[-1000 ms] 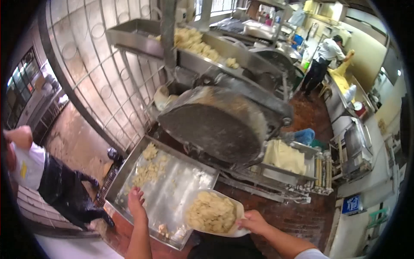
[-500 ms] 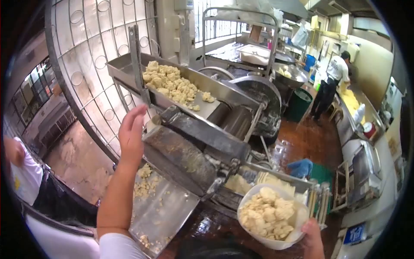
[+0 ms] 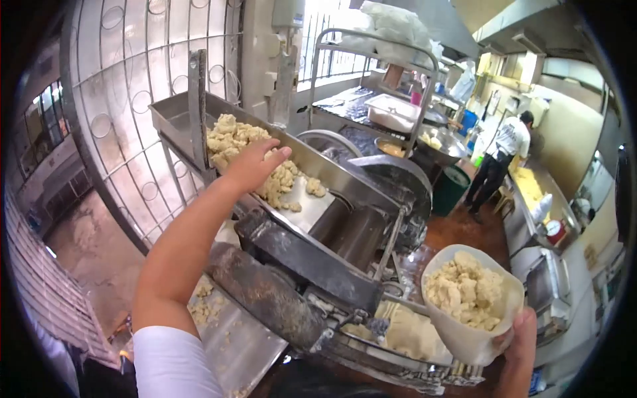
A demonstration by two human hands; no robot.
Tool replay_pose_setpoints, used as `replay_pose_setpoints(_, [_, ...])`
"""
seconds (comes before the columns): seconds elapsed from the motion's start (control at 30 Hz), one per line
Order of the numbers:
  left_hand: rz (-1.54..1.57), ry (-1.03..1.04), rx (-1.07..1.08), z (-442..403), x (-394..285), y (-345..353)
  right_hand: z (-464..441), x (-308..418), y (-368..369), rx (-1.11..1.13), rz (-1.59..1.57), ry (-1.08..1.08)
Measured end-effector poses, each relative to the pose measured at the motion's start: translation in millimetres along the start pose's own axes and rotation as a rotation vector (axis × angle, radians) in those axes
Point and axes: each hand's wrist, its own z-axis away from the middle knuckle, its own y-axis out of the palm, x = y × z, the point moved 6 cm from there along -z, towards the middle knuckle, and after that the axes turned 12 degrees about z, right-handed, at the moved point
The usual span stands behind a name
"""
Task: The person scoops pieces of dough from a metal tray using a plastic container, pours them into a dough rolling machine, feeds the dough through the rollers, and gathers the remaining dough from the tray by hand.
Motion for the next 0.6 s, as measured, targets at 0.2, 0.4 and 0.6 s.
replay_pose_setpoints(0.2, [0.333,-0.059,0.025,-31.7,60.3,15.2,-77.6,133.5,87.0,0.115,0.556,-0.187])
replay_pose_setpoints(0.4, [0.289,0.079,-0.030,-25.3,51.9,6.8,-160.9,260.2,261.8,0.334,1.142,-0.435])
replay_pose_setpoints(0.6, [0.317,0.099,-0.161,-25.9,61.5,2.1,-180.6,307.2,435.7,0.291,1.527,-0.837])
